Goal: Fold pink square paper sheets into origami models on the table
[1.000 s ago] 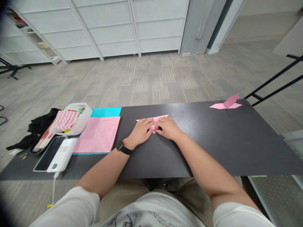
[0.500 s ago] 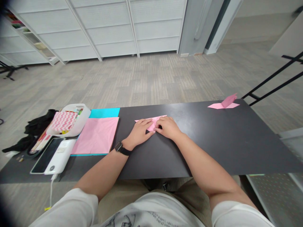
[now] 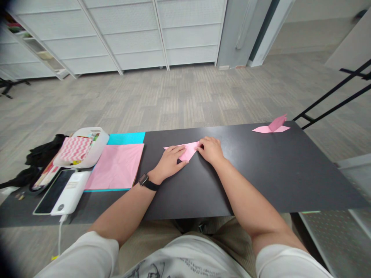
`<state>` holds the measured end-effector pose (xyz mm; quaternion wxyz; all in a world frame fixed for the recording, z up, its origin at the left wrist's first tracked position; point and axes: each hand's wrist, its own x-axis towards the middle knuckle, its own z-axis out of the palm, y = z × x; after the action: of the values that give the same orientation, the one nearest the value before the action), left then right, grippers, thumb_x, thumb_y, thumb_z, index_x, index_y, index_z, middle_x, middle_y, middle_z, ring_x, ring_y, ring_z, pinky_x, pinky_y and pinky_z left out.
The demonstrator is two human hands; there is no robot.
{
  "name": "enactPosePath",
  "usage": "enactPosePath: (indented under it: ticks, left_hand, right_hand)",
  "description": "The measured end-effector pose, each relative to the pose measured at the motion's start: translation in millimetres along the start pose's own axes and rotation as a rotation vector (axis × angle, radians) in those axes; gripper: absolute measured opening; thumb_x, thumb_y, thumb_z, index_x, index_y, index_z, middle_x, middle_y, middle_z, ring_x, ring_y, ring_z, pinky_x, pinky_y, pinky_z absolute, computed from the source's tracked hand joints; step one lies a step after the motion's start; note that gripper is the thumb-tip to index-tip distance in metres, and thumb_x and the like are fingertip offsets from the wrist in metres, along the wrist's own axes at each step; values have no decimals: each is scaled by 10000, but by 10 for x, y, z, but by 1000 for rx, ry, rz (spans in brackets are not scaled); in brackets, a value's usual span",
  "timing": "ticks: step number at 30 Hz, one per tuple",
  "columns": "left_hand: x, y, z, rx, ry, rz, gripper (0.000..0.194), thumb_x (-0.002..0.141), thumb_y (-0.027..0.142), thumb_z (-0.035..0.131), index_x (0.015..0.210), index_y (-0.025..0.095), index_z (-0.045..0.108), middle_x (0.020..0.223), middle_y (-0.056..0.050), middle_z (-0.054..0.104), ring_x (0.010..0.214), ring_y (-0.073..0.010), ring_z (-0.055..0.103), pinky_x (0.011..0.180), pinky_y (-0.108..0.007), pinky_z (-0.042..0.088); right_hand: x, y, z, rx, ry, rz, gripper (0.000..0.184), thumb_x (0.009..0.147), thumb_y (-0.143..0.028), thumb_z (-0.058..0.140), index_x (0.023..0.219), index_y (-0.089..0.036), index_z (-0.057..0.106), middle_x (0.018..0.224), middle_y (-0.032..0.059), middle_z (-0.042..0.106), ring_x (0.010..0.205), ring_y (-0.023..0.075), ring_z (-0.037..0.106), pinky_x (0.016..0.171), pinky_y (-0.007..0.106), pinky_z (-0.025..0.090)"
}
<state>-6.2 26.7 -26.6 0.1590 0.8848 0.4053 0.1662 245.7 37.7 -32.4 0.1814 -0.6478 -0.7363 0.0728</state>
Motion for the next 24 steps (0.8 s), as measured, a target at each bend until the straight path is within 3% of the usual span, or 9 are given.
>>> enactPosePath:
  ticks: [15,19,24]
  left_hand:
    - [7,43,-22,4,-8,-8,519,993,436,694,1469,232,653,1598,-80,590,1423,-322,533,1264,-516,380]
    - [9,54,-37,17,-13,-1,515,999,443,685,1461,217,660,1595,-85,593,1420,-323,534,1270,-511,377]
    - [9,17,-15,33,-3,12,439,1053,393,586,1448,220,669,1586,-60,605,1395,-303,543,1256,-497,395]
  right_hand:
    - [123,180,13,-112,146,262,246,972,-424,691,821,-231,711,990,96,729,956,292,606,834,417,357]
    - [107,207,-11,-89,167,264,225,979,-395,674,834,-226,706,991,97,727,939,283,612,811,398,348]
    - [79,166,-12,-27,137,144,193,974,-383,672,861,-232,711,987,85,731,974,280,618,822,386,348]
